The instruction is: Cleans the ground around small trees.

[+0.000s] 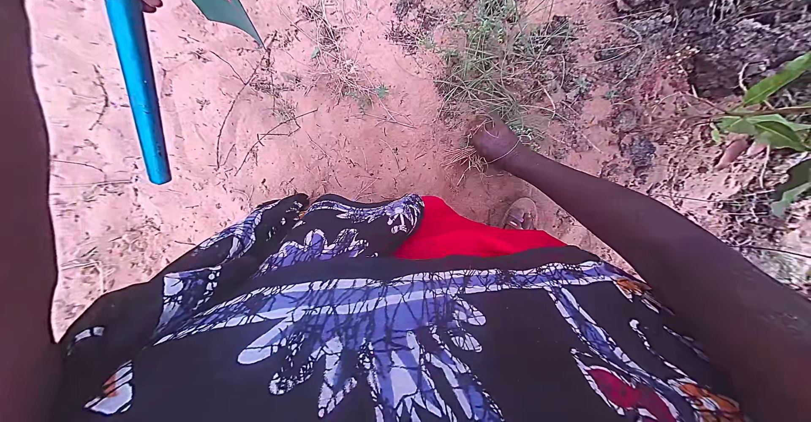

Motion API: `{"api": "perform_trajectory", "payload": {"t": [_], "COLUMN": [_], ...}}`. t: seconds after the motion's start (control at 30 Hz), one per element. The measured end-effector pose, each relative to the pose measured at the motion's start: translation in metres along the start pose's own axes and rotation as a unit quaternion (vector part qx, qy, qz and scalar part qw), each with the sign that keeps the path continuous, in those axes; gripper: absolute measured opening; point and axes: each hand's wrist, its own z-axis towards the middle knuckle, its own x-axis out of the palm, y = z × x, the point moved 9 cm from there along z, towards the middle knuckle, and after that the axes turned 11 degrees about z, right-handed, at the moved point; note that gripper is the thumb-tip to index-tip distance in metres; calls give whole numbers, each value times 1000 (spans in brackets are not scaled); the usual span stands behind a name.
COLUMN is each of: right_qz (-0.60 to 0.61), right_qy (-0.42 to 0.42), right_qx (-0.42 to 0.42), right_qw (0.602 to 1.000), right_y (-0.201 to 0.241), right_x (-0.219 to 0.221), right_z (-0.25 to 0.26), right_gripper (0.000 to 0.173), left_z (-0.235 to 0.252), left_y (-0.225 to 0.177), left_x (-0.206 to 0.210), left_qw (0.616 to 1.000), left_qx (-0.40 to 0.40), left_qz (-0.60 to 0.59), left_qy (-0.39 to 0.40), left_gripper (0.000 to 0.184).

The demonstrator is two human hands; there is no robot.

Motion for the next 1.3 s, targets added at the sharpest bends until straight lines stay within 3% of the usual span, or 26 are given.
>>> {"api": "perform_trajectory", "payload": {"t": [0.07,0.13,0.23,0.3,0.4,0.67,0.8,0.9,0.97,1.03,1.13,1.2,1.3], "right_qz": [-27,-44,-52,-18,64,113,162,207,227,229,180,144,143], "right_qy": [41,29,-1,0,48,28,119,243,267,219,74,23,22], "right_qx": [37,65,105,142,188,186,163,64,92,169,281,301,301], "right_qw": [998,997,993,990,979,976,966,946,932,933,940,942,943], "right_y": [-14,-22,-25,-29,-33,-35,-7,56,71,41,-39,-72,-76], "right_x": [2,7,6,3,0,-9,10,46,60,55,9,-18,-28], "right_z": [14,22,25,29,27,13,-27,-85,-104,-100,-76,-66,-54], "right_gripper": [28,34,31,31,41,32,36,37,37,37,38,47,39], "left_z": [-4,-5,26,32,10,6,8,24,28,39,69,76,75], "left_y": [-2,2,51,74,66,87,85,86,75,66,73,64,40], "left_x": [-2,-4,-9,-12,-19,-28,-21,-14,-9,0,7,11,12], "left_qw": [999,993,997,992,982,981,979,982,982,985,990,990,991], "left_qx": [-50,-107,-74,-120,-186,-188,-199,-186,-187,-169,-140,-134,-132], "left_qz": [7,23,17,-7,-15,-34,-34,-8,13,13,-17,-29,-28], "left_qy": [-17,-33,14,23,-12,-41,-23,-25,-23,-8,22,36,22], "left_gripper": [22,22,20,19,14,18,11,17,19,18,17,16,14]}}
